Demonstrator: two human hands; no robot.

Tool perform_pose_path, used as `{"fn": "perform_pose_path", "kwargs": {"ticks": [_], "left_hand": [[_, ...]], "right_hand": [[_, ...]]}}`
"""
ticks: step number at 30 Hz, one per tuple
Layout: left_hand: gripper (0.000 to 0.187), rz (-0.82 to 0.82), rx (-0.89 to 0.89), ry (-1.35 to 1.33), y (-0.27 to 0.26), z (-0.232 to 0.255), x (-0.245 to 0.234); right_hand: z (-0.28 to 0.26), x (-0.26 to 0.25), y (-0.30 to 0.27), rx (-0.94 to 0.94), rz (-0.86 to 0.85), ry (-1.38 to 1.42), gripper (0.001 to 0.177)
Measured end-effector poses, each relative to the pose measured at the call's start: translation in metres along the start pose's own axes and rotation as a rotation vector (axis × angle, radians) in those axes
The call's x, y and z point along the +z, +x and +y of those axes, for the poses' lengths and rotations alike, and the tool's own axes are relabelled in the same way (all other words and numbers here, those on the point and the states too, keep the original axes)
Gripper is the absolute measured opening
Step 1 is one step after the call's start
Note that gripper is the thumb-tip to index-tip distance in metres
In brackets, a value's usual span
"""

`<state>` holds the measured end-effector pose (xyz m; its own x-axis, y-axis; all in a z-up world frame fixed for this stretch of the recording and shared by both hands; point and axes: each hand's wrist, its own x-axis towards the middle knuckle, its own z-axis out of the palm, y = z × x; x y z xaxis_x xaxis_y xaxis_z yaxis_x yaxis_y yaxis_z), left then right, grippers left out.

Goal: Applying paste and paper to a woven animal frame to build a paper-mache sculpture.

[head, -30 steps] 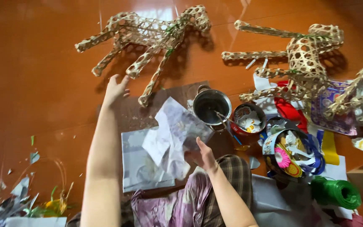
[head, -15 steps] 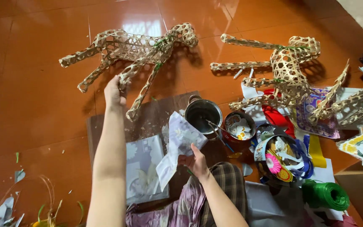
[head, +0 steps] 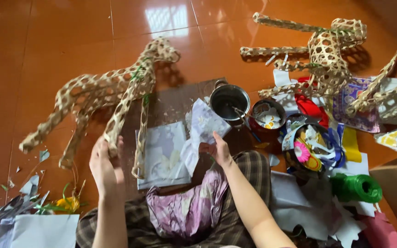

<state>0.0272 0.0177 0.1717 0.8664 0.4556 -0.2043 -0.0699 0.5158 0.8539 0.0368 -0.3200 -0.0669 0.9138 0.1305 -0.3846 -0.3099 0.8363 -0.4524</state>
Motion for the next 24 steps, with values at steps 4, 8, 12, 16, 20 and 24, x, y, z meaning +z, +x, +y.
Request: {"fn": "perform_pose_path", "kwargs": {"ticks": [4, 8, 12, 16, 20, 24], "left_hand": [[0.034, -0.042, 0.022, 0.02, -0.036, -0.023, -0.046], [0.064, -0.205, -0.104, -0.075, -0.057, -0.014, -0.062], [0.058, -0.318, -0.122, 0.115, -0.069, 0.006, -0.057], [0.048, -0.107, -0.24, 0.264, -0.031, -0.021, -0.067], [0.057, -0.191, -0.196, 0.129, -0.016, -0.036, -0.059], [0.105, -0.247, 0.295, 0.957, 0.087, -0.122, -0.099]], "right_hand": [[-0.016, 0.007, -0.014, 0.031, -0.005, 0.012, 0.067], [-0.04, 0.04, -0.063, 0.033, -0.27, 0.055, 0.059], [-0.057, 0.0, -0.096, -0.073, -0.449, 0.05, 0.052], [-0.072, 0.012, -0.145, -1.01, 0.111, -1.416, 0.054], [-0.076, -0.006, -0.126, -0.221, -0.118, 0.203, 0.045], [-0.105, 0.056, -0.136, 0.073, 0.118, 0.31, 0.063]]}}
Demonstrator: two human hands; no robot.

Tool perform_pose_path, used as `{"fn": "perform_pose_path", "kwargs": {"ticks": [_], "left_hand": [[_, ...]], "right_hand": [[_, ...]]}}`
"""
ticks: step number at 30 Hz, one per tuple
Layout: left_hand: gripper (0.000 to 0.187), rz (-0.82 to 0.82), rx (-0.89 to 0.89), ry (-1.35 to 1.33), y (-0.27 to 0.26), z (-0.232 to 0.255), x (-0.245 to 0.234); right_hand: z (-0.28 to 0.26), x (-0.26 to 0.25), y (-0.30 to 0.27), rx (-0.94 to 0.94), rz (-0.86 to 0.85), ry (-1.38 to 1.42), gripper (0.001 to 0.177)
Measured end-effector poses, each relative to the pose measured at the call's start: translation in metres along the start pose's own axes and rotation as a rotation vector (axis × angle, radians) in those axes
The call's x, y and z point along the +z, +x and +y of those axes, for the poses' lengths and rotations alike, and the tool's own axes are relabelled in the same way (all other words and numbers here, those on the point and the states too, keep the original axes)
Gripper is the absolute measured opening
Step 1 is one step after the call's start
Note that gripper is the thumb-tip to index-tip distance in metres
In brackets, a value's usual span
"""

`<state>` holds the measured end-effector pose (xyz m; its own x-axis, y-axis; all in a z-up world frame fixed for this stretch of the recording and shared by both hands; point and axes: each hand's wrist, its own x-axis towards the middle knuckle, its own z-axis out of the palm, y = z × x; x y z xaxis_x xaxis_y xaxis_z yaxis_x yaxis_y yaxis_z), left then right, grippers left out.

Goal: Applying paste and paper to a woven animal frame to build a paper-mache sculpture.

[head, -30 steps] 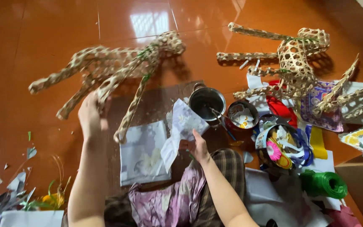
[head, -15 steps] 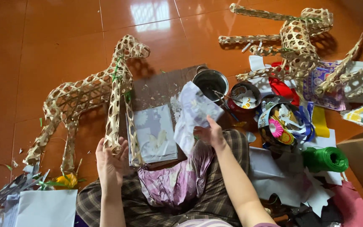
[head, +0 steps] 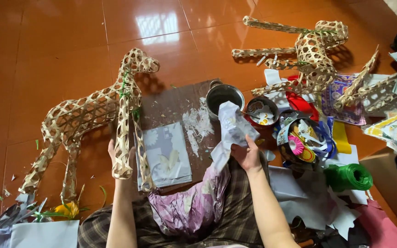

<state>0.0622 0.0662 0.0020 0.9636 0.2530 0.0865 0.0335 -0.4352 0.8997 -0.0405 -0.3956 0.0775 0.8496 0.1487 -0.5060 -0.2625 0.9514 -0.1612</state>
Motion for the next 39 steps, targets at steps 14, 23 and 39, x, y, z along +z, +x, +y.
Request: {"fn": "perform_pose_path", "kwargs": {"ticks": [14, 23, 39], "left_hand": [[0.039, 0.127, 0.501, -0.305, 0.068, 0.078, 0.0], [0.011, 0.073, 0.549, -0.3, 0.09, 0.18, -0.132], [0.01, -0.025, 0.289, -0.293, 0.015, 0.219, -0.179]], "right_hand": [[-0.003, -0.037, 0.029, -0.064, 0.153, -0.087, 0.064], [0.007, -0.059, 0.033, -0.19, -0.244, -0.185, 0.051], [0.006, -0.066, 0.035, -0.282, -0.065, -0.141, 0.047]]}}
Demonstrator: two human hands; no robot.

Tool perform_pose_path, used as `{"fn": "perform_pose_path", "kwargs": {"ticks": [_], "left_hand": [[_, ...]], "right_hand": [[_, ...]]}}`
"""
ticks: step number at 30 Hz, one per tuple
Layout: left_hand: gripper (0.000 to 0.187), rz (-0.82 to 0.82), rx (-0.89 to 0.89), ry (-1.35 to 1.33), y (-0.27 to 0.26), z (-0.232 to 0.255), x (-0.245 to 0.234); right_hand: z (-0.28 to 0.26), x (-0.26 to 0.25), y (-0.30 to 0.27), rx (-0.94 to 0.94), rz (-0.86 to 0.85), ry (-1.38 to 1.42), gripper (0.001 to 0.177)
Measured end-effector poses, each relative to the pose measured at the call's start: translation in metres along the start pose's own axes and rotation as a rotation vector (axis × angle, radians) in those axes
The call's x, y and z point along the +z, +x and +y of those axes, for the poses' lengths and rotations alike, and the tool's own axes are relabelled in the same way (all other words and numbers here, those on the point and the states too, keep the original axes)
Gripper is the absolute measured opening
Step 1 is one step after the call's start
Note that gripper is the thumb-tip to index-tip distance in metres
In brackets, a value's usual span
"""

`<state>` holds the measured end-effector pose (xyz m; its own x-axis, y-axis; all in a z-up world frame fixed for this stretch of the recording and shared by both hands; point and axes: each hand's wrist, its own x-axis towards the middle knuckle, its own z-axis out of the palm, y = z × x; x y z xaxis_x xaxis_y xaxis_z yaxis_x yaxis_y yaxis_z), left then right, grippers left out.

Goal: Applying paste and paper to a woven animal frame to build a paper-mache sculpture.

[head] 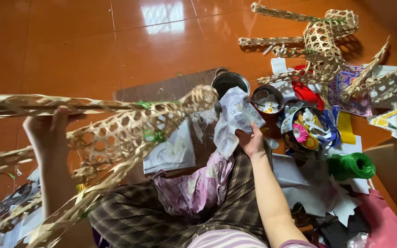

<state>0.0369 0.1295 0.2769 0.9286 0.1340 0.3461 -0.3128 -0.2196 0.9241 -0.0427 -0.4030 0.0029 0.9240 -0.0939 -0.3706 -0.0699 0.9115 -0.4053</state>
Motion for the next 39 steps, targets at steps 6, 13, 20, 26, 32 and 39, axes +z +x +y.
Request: {"fn": "perform_pose_path", "kwargs": {"ticks": [6, 13, 20, 26, 32, 39], "left_hand": [[0.019, 0.0, -0.067, -0.162, -0.009, -0.018, 0.006], [0.011, -0.013, -0.102, -0.176, -0.009, -0.015, -0.01], [0.018, 0.022, -0.111, -0.163, -0.018, -0.027, -0.007], [0.008, 0.04, -0.099, -0.13, -0.017, -0.036, -0.002], [0.02, 0.03, 0.028, -0.156, -0.027, -0.083, 0.011], [0.026, 0.037, 0.001, -0.245, -0.05, -0.107, 0.049]], "right_hand": [[-0.001, -0.004, 0.002, 0.012, 0.016, 0.066, 0.038], [-0.002, 0.002, -0.002, -0.002, 0.043, 0.049, 0.038], [-0.003, -0.001, 0.0, -0.014, -0.042, 0.052, 0.041], [-0.003, 0.001, -0.004, -0.056, 0.044, 0.016, 0.037], [-0.007, 0.015, -0.009, -0.027, 0.148, 0.01, 0.044], [0.003, 0.045, -0.027, -0.108, 0.31, -0.034, 0.046]]}}
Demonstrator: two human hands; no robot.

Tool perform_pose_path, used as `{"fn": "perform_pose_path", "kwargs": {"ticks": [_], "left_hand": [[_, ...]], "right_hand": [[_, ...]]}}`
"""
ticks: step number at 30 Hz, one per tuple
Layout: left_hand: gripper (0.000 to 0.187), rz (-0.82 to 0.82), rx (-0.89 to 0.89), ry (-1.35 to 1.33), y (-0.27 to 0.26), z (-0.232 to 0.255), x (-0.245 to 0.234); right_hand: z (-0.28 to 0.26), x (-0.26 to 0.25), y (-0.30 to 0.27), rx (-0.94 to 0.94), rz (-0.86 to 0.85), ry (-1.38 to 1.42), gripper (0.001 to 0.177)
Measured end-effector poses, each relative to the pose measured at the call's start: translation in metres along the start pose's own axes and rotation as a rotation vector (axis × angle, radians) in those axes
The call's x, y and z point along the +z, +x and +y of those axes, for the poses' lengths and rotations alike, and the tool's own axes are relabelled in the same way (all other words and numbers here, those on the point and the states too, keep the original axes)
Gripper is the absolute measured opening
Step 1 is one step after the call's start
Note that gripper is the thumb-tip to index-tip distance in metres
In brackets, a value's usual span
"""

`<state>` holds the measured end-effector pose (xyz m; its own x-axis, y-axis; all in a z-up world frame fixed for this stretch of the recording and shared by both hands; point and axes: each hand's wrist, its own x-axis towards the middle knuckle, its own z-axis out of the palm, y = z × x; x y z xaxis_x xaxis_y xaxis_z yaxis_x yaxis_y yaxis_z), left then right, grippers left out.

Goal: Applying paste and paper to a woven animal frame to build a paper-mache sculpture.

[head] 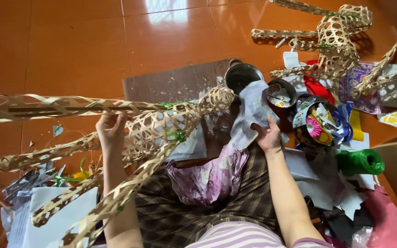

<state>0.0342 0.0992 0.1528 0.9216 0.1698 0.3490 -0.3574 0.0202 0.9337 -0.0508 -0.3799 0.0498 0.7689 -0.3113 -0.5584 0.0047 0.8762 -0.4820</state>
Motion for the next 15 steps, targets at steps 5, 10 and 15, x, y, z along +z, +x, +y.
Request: {"fn": "perform_pose_path", "kwargs": {"ticks": [5, 10, 15], "left_hand": [[0.023, -0.017, -0.046, 0.004, -0.006, -0.027, -0.016], [0.019, -0.009, -0.068, -0.054, -0.004, 0.037, 0.013], [0.023, -0.045, -0.082, -0.043, -0.006, 0.039, 0.011]], "right_hand": [[0.012, 0.064, -0.051, -0.098, -0.384, -0.299, 0.048], [0.067, 0.086, -0.057, -0.342, -1.221, -0.526, 0.047], [0.198, 0.032, 0.006, -0.694, -1.158, -1.246, 0.029]]}}
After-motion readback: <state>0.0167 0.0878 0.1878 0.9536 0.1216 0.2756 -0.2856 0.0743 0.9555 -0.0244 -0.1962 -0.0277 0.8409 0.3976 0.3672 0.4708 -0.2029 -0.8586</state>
